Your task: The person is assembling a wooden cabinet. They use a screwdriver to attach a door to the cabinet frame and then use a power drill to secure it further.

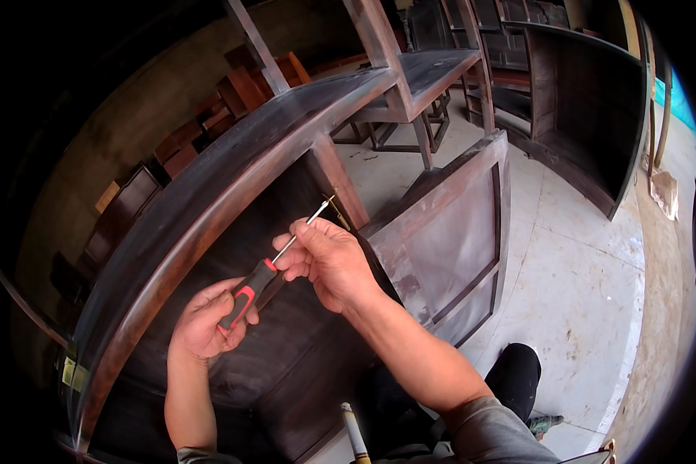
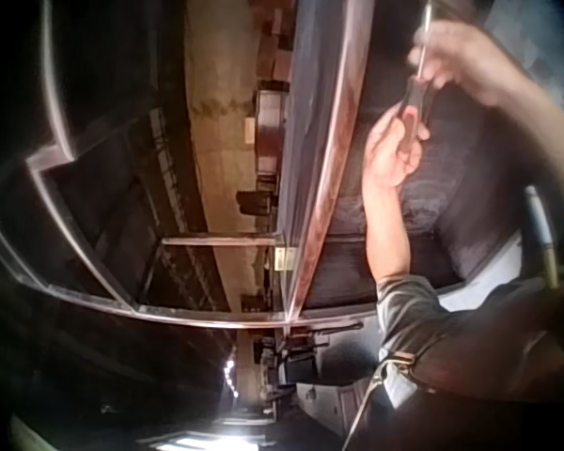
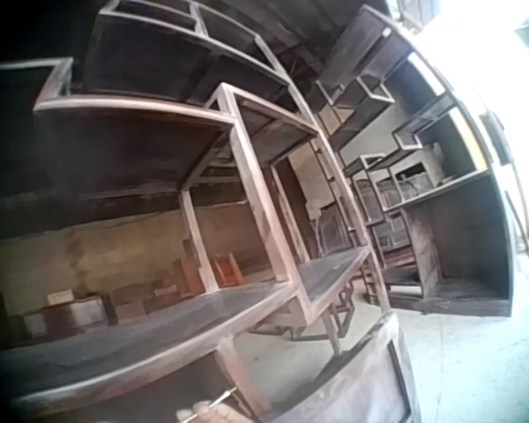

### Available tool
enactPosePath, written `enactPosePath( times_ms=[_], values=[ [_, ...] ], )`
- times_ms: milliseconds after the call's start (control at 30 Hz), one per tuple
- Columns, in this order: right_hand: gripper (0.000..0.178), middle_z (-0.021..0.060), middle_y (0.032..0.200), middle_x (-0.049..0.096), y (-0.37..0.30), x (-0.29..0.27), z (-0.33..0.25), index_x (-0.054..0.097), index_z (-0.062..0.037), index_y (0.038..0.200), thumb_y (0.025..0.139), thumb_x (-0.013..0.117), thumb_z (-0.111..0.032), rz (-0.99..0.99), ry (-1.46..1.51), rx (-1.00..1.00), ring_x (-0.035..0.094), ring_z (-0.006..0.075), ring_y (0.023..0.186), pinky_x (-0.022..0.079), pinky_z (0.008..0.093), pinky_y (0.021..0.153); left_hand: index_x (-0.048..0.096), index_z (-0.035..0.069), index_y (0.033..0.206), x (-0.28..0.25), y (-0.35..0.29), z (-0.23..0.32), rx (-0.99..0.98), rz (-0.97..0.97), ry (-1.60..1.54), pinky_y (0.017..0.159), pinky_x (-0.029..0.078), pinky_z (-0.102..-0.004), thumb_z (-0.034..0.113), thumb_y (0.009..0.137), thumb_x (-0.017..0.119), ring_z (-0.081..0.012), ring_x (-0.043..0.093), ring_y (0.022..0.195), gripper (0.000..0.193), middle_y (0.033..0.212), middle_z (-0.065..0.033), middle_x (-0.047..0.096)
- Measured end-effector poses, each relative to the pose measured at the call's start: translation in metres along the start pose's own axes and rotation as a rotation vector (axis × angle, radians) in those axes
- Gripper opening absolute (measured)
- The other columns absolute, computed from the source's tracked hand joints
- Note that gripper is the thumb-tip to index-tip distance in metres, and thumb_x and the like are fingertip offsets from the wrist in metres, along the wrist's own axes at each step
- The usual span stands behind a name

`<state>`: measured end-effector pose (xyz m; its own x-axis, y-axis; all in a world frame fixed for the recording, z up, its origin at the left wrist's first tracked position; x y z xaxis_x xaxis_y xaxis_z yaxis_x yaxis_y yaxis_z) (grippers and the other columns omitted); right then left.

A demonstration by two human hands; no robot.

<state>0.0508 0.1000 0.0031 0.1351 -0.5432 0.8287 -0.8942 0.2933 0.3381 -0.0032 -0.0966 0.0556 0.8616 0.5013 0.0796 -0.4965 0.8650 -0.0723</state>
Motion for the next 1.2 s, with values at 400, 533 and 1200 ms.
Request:
enactPosePath(
  times_ms=[400, 533, 1200],
  values=[
    [0.019, 0.0127, 0.093, 0.068, 0.002, 0.004, -0.006, 0.056, -0.0031, 0.1, 0.1, 0.05, -0.021, 0.008, 0.028, -0.013, 0.068, 0.0173, 0.07, 0.055, 0.0266, 0.059, 0.06, 0.0, 0.124, 0.027, -0.011, 0.022, 0.647, 0.326, 1.044, 0.042, 0.037, -0.0206, 0.002, 0.084, 0.058, -0.0075, 0.048, 0.047, 0.04, 0.094, -0.0132, 0.065],
    [0.019, 0.0121, 0.092, 0.067, 0.001, 0.004, -0.005, 0.055, -0.0035, 0.101, 0.101, 0.048, -0.021, -0.002, 0.046, -0.014, 0.067, 0.0165, 0.069, 0.054, 0.0264, 0.058, 0.061, 0.001, 0.122, 0.02, -0.008, 0.007, 0.156, 0.245, 0.068, 0.044, 0.037, -0.0199, 0.0, 0.082, 0.061, -0.0079, 0.046, 0.046, 0.04, 0.092, -0.0121, 0.064],
    [0.019, 0.0115, 0.09, 0.068, 0.003, 0.002, -0.01, 0.055, -0.0055, 0.099, 0.101, 0.048, -0.023, 0.03, 0.049, -0.088, 0.065, 0.0147, 0.067, 0.051, 0.0249, 0.056, 0.054, 0.0, 0.128, 0.04, -0.01, 0.021, 0.616, 0.443, 1.181, 0.057, 0.049, -0.0245, -0.003, 0.078, 0.067, -0.0138, 0.061, 0.07, 0.052, 0.098, -0.0111, 0.063]
  ],
)
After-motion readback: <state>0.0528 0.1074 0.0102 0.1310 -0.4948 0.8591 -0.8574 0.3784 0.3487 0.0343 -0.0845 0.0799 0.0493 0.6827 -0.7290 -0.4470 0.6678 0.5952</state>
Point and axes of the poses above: each hand's wrist, its own y-axis towards the middle knuckle, its own x-axis out of the palm, z = x × y, the point moved 4 cm from there along y, towards the middle knuckle
